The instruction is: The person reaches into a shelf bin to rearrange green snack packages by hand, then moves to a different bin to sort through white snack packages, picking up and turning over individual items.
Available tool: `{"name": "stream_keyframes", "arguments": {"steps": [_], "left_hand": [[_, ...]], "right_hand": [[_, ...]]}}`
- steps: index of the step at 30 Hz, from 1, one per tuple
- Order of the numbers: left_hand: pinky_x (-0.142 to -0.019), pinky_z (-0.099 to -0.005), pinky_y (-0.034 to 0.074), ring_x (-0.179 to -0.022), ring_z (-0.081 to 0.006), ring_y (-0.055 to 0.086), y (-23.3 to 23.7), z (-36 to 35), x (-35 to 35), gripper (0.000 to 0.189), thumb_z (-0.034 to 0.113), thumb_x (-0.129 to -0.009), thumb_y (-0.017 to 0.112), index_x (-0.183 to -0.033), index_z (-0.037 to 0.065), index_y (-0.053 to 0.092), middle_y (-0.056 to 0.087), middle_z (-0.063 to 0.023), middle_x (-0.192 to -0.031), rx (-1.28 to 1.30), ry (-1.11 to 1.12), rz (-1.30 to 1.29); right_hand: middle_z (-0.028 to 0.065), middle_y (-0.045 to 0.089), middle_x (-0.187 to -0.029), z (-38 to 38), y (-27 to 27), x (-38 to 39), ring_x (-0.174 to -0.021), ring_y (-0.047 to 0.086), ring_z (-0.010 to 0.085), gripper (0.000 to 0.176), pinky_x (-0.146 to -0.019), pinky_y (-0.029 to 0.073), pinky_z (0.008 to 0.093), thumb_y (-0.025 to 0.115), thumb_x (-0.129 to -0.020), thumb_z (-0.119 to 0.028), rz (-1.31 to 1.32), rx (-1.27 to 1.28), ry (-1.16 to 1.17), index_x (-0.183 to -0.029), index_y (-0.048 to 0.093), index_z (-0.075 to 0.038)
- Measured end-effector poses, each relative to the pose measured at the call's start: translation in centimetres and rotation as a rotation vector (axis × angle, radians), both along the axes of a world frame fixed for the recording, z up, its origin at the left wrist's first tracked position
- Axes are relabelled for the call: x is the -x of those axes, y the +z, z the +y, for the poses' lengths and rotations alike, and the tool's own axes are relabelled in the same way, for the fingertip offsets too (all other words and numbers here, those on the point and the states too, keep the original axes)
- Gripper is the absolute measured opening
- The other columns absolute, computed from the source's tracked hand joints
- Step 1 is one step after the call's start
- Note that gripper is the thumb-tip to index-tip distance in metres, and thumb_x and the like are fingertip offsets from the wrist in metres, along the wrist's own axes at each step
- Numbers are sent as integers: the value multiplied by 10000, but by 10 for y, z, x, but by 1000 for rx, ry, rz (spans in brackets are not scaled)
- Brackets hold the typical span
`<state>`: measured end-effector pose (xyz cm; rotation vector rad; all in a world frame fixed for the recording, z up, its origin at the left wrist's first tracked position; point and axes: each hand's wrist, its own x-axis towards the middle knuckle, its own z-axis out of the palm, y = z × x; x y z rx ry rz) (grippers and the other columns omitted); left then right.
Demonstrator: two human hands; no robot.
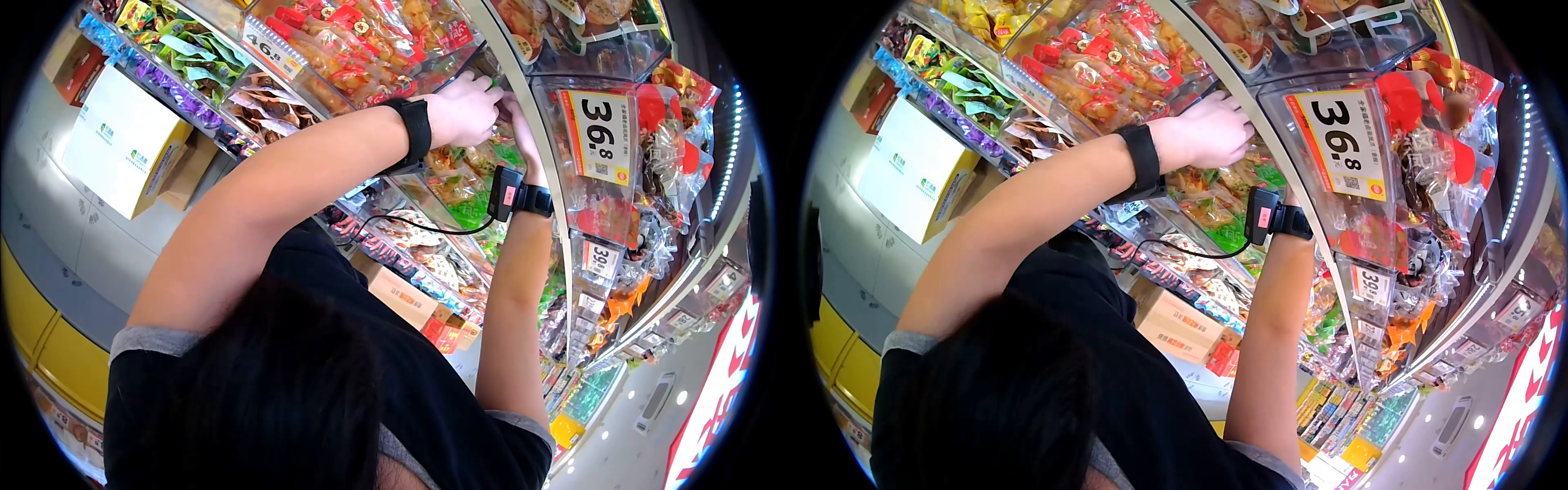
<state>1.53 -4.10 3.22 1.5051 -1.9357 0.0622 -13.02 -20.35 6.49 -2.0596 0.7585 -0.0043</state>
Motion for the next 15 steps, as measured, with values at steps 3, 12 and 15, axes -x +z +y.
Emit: {"name": "stream_keyframes", "arguments": {"steps": [3, 12, 15], "left_hand": [[-911, -388, 358, -1073, -222, 476, 2, 2, 7, 300, 301, -811, 525, -909, 70, 689, 548, -77, -1110, -56, 107, -40], [-951, -392, 332, -1071, -203, 515, 9, 3, 1, 331, 286, -832, 501, -1026, 61, 646, 582, -79, -1099, 236, 281, -237], [-977, -390, 319, -819, -246, 635, 20, -1, -1, 428, 344, -886, 412, -1152, 25, 517, 674, -60, -812, -282, 121, -223]], "right_hand": [[73, 588, -1006, -3, -10, 9, -928, 541, 152, 300, -845, 412, 267, 454, -860, -84, 21, 70, -47, -1136, 531, 7], [91, 566, -1094, -11, -12, 13, -1034, 507, 171, 382, -925, 365, 282, 393, -810, -65, 37, 126, -98, -1160, 530, 2], [97, 558, -1124, -11, -11, 11, -1069, 495, 178, 411, -952, 350, 286, 373, -794, -59, 42, 125, -98, -1168, 530, 1]]}}
